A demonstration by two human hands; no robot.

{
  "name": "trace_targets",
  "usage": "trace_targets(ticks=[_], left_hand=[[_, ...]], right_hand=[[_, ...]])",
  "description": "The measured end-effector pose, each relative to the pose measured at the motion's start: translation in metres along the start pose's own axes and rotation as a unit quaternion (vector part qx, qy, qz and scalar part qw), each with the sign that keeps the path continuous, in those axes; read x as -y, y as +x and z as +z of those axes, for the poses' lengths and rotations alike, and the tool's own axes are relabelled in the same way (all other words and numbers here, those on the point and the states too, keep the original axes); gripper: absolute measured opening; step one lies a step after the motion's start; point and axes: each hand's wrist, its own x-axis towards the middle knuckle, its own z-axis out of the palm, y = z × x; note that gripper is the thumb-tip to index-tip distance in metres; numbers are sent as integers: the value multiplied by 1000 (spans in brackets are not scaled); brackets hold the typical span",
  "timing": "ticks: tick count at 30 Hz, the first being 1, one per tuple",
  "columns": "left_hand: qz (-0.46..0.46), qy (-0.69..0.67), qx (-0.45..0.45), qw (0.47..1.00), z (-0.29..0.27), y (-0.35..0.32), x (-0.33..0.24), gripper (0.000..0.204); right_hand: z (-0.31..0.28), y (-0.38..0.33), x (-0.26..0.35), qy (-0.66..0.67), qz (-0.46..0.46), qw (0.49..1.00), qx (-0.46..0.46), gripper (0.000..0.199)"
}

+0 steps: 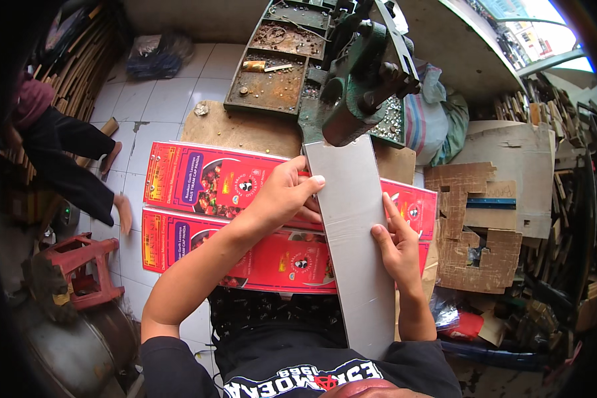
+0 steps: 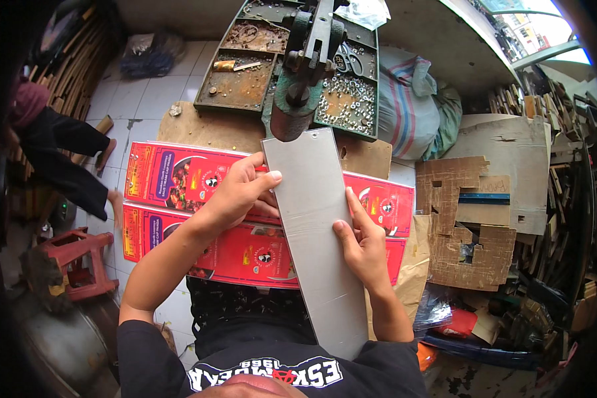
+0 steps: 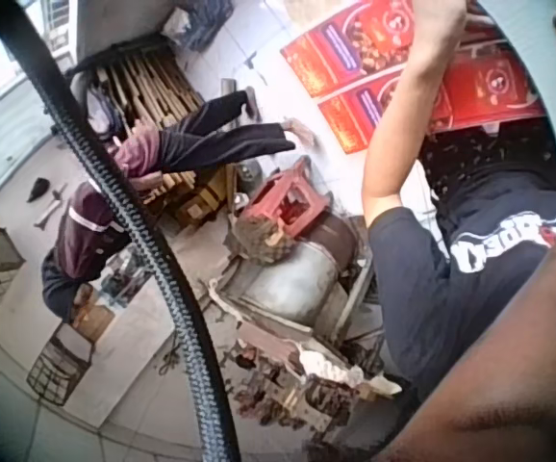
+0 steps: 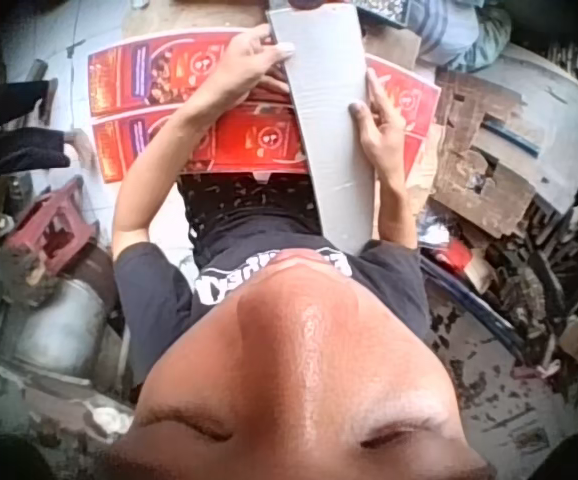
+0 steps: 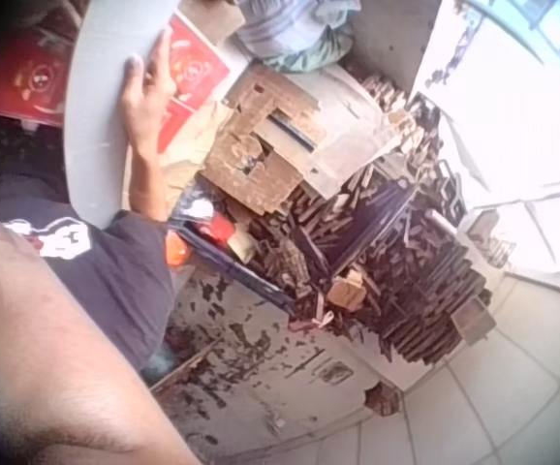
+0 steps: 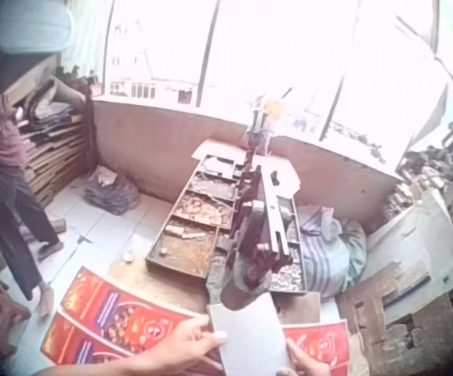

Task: The person uses a manual press to punch and set metal eyelets into a long rectangular grey plastic sheet. The sheet is positioned over a colorful cardboard box and the press is operated repeatedly to apply several eyelets along the edge of the sheet.

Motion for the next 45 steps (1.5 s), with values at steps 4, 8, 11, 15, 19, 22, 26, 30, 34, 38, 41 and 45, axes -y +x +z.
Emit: trace_targets(ticks=[4,8,11,15,19,22,26,30,34,38,41,45], left_hand=[[-2,-3,1,1000,0,0,0,39],[-4,-4,-1,1000,0,0,0,38],[-4,-7,-1,1000,0,1,0,38],[-7,-8,-4,1000,0,-2,2,38],[11,-8,-3,1000,0,-2,2,38],[18,-5,7,1000,3,-4,1,39],[14,-13,21,1000,8,-27,-2,41],[32,-30,-10,999,11,-68,-5,45],[87,-38,-74,993,2,-107,-10,46],[147,2,-129,981,4,-136,-9,44],[219,-50,-153,962,14,-149,-7,57],[255,-244,-38,935,10,-170,-15,78]], right_hand=[[0,0,-1,-5,-5,1000,-3,58],[-2,-1,0,-18,19,1000,4,58],[-1,-1,4,-19,12,1000,0,58],[1,-4,-2,-24,2,1000,-4,58],[-2,-3,0,-31,22,999,8,58],[-3,-7,3,58,7,998,13,59],[-5,-24,2,133,23,990,30,52],[-20,-61,-17,244,68,958,135,49],[-44,-112,-24,182,130,925,307,52],[-61,-131,11,-38,42,954,294,39],[-59,-134,56,-257,-160,943,138,42],[-69,-125,65,-536,-344,768,-60,43]])
